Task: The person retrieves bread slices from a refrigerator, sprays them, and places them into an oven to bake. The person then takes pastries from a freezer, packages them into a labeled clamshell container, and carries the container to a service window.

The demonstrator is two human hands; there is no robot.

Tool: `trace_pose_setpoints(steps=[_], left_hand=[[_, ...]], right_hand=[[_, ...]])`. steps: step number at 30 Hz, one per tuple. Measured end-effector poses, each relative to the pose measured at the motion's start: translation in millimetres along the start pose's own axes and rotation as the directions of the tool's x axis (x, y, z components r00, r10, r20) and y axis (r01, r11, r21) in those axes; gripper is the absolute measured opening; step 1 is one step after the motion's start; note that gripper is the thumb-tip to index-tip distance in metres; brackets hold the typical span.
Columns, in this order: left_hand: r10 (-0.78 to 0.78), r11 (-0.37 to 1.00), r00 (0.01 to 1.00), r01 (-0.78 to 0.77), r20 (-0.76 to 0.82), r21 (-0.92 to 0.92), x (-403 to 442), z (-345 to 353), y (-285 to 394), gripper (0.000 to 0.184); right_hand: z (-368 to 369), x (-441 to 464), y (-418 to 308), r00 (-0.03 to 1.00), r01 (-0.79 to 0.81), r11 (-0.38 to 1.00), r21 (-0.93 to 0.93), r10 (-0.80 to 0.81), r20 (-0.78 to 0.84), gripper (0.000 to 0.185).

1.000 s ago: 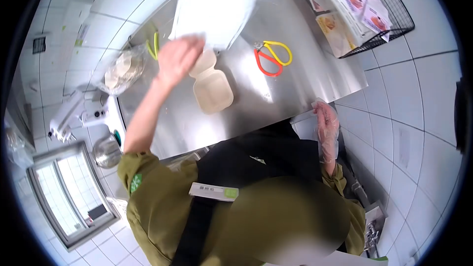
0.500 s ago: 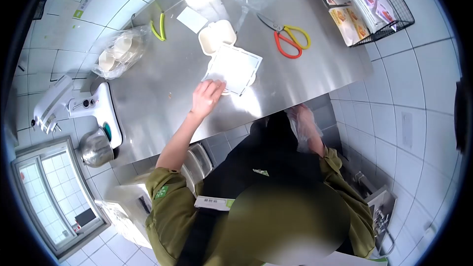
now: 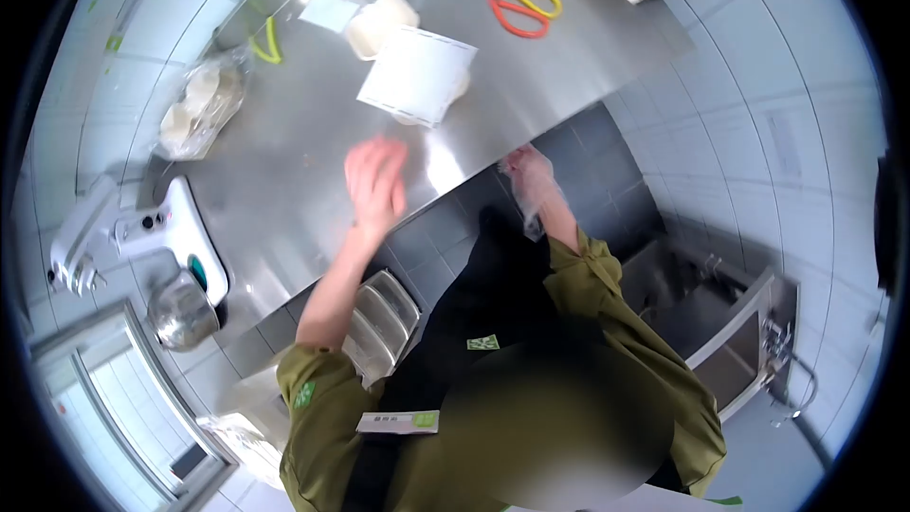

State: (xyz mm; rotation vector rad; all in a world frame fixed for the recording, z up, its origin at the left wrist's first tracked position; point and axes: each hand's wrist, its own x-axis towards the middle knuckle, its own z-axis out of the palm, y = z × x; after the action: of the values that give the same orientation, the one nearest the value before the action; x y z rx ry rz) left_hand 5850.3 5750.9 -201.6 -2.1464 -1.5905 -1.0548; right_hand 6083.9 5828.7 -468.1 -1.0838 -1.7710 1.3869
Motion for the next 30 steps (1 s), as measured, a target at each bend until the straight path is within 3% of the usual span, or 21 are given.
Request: trace_pose_setpoints(steps=[1, 2, 3, 4, 5, 6, 7, 8, 9, 10, 11, 12, 13, 14, 16, 18, 20, 22, 25, 30], left_hand=[[0.031, 0.996, 0.999, -0.032, -0.019, -0.08, -14.2, 0.4, 21.2, 0.033], [0.129, 0.971, 0.991, -0.132, -0.028, -0.199, -24.7, 2.6, 39.3, 0.026], [0.197, 0.94, 0.978, -0.208, -0.068, -0.271, -29.5, 7.6, 59.4, 0.023], [0.188, 0.923, 0.982, -0.183, -0.018, -0.338, -34.7, 11.2, 78.8, 0.021], [0.091, 0.926, 0.994, -0.062, 0.06, -0.371, -47.2, 20.9, 95.7, 0.019], [0.011, 0.905, 0.991, 0.049, 0.136, -0.423, -62.5, 37.6, 107.8, 0.018], [-0.023, 0.897, 0.975, 0.119, 0.223, -0.425, -73.4, 59.6, 115.1, 0.018], [-0.057, 0.89, 0.95, 0.188, 0.308, -0.416, -85.5, 81.6, 119.4, 0.018], [-0.097, 0.893, 0.947, 0.219, 0.307, -0.393, -93.5, 106.5, 116.2, 0.017], [-0.14, 0.896, 0.942, 0.251, 0.304, -0.366, -98.5, 140.2, 111.0, 0.017], [-0.185, 0.899, 0.936, 0.284, 0.299, -0.334, -106.9, 176.5, 105.1, 0.016], [-0.213, 0.905, 0.938, 0.295, 0.274, -0.307, -111.6, 212.3, 93.9, 0.014], [-0.239, 0.911, 0.939, 0.305, 0.246, -0.278, -114.4, 247.8, 79.0, 0.012], [-0.233, 0.944, 0.939, 0.28, 0.253, -0.171, -112.1, 278.9, 62.6, 0.013], [-0.238, 0.968, 0.955, 0.248, 0.177, -0.033, -113.9, 335.0, 32.0, 0.019], [-0.197, 0.976, 0.973, 0.184, 0.117, 0.112, -114.4, 372.4, 8.0, 0.027], [-0.154, 0.957, 0.985, 0.128, 0.08, 0.262, -119.1, 384.8, -6.0, 0.029], [-0.106, 0.929, 0.99, 0.063, 0.099, 0.364, -126.5, 394.5, -25.3, 0.032], [-0.066, 0.9, 0.979, -0.024, 0.191, 0.435, -138.9, 404.4, -39.7, 0.036], [0.046, 0.932, 0.992, -0.002, -0.114, 0.363, -150.1, 414.4, -37.2, 0.037]], right_hand=[[0.7, -12.3, 4.2, 0.997, -0.023, 0.98, 0.199, 0.038, -0.073, 0.02], [-8.0, -24.5, 0.4, 0.982, -0.118, 0.964, 0.24, 0.15, -0.117, 0.021], [-24.6, -43.3, -22.1, 0.886, -0.379, 0.874, 0.304, 0.438, -0.154, 0.023], [-46.4, -64.7, -43.5, 0.77, -0.557, 0.772, 0.307, 0.618, -0.16, 0.026], [-69.6, -86.1, -62.2, 0.679, -0.662, 0.689, 0.296, 0.718, -0.154, 0.03], [-102.4, -110.6, -92.1, 0.605, -0.743, 0.602, 0.292, 0.791, -0.089, 0.048], [-140.9, -128.5, -132.1, 0.733, -0.669, 0.735, 0.114, 0.677, -0.064, 0.061], [-159.9, -148.3, -127.7, 0.621, -0.783, 0.609, -0.125, 0.754, -0.216, 0.072], [-176.6, -165.6, -118.5, 0.53, -0.847, 0.485, -0.216, 0.759, -0.378, 0.073], [-193.4, -183.1, -109.4, 0.422, -0.906, 0.335, -0.256, 0.738, -0.527, 0.073], [-209.3, -187.2, -116.0, 0.387, -0.922, 0.301, -0.244, 0.672, -0.632, 0.068], [-214.2, -200.2, -89.5, 0.436, -0.891, 0.266, -0.368, 0.276, -0.857, 0.063], [-217.1, -189.9, -88.1, 0.348, -0.899, 0.295, -0.324, 0.03, -0.937, 0.06], [-218.6, -184.4, -66.5, 0.411, -0.741, 0.356, -0.569, -0.429, -0.804, 0.051], [-205.7, -153.2, -31.3, 0.334, -0.469, 0.657, -0.59, -0.487, -0.807, 0.041], [-191.0, -111.2, 8.7, 0.518, -0.287, 0.672, -0.683, -0.491, -0.701, 0.035], [-174.1, -68.8, 70.4, 0.537, -0.03, 0.76, -0.649, -0.535, -0.652, 0.034], [-163.9, -33.0, 116.0, 0.573, 0.116, 0.778, -0.617, -0.56, -0.599, 0.031], [-150.3, 20.5, 183.4, 0.58, 0.187, 0.821, -0.54, -0.536, -0.613, 0.027], [-141.1, 62.9, 253.4, 0.692, 0.272, 0.901, -0.337, -0.427, -0.582, 0.022]])
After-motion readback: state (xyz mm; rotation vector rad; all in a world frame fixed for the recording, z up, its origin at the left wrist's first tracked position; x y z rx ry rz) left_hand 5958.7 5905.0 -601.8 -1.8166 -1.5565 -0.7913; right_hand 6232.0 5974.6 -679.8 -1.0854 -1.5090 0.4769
